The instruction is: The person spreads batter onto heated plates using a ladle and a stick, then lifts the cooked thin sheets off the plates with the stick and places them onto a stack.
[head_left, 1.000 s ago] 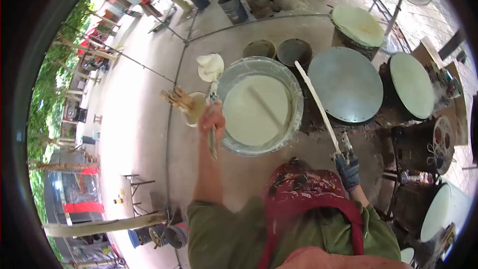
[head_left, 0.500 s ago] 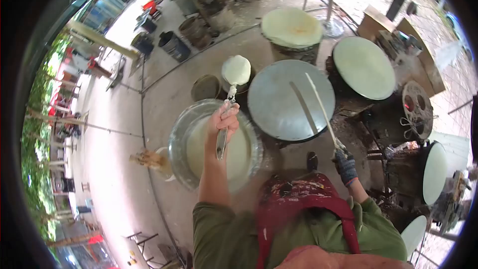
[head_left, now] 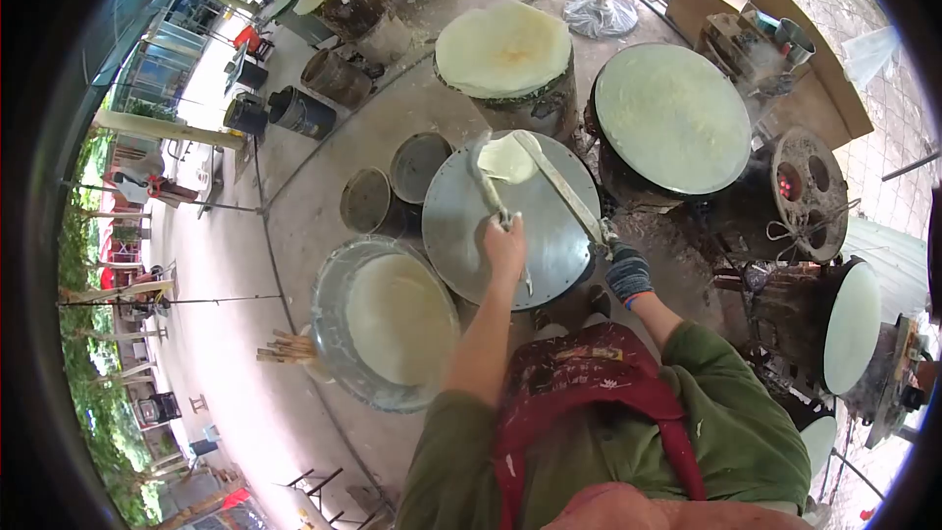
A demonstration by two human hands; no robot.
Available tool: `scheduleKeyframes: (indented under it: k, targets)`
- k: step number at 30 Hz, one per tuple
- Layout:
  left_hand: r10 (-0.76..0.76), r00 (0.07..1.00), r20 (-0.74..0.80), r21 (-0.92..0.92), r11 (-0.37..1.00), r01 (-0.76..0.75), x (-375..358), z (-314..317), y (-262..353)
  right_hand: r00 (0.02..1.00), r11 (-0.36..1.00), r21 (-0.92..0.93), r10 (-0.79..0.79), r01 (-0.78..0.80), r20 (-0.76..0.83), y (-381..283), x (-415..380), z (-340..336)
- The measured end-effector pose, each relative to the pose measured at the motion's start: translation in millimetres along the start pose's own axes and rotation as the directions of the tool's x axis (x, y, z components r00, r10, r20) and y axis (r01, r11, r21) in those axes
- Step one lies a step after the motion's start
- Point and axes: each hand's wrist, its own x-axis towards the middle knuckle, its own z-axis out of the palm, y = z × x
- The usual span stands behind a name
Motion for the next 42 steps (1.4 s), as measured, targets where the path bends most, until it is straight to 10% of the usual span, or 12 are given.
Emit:
scheduleKeyframes:
  k: [4, 9, 15, 17, 20, 23, 26, 28, 35, 37, 40, 42]
  targets:
    - [0.305, 0.896, -0.323, 0.261, 0.939, -0.225, -3, -52, -17, 0.969, 0.802, 0.547, 0.165, -0.240, 0.182, 25, 14, 73]
    - [0.071, 0.982, -0.173, -0.049, 0.996, -0.080, -11, -128, -55, 0.985, 0.980, -0.198, 0.009, 0.026, 0.171, -20, 24, 52]
    - [0.386, 0.914, -0.126, 0.182, 0.915, -0.361, -56, -187, -151, 0.968, 0.902, 0.369, 0.160, -0.222, 0.192, -51, 15, 44]
    - [0.031, 0.999, -0.037, -0.103, 0.994, -0.034, -78, -201, -167, 0.920, 0.885, 0.333, 0.215, -0.326, 0.329, -88, 10, 49]
    - [-0.075, 0.997, -0.014, -0.169, 0.983, 0.071, -95, -218, -183, 0.958, 0.952, 0.139, -0.257, 0.274, -0.126, 58, 53, 121]
    - [-0.094, 0.995, -0.023, -0.196, 0.977, 0.088, -104, -230, -160, 0.941, 0.682, 0.694, -0.026, -0.231, 0.338, 68, 80, 91]
    - [-0.052, 0.996, -0.071, -0.103, 0.994, 0.045, -110, -223, -162, 0.853, 0.866, 0.399, 0.057, -0.300, 0.519, -67, 46, 33]
    - [-0.160, 0.985, -0.064, -0.174, 0.974, 0.147, -115, -217, -151, 0.900, 0.988, 0.096, -0.149, 0.120, 0.409, -63, 47, 45]
    - [-0.168, 0.971, -0.171, -0.137, 0.980, 0.146, -143, -192, -143, 0.822, 0.795, 0.548, -0.116, -0.260, 0.557, 1, 125, 25]
    - [-0.234, 0.952, -0.198, -0.173, 0.964, 0.202, -149, -178, -137, 0.769, 0.875, 0.476, -0.361, 0.084, 0.527, -44, 107, 23]
    - [-0.256, 0.937, -0.236, -0.186, 0.959, 0.215, -158, -163, -133, 0.699, 0.857, 0.481, -0.232, -0.182, 0.677, -49, 99, 14]
    - [-0.266, 0.930, -0.254, -0.185, 0.957, 0.224, -164, -159, -125, 0.595, 0.747, 0.584, -0.637, 0.317, 0.490, 6, 151, 42]
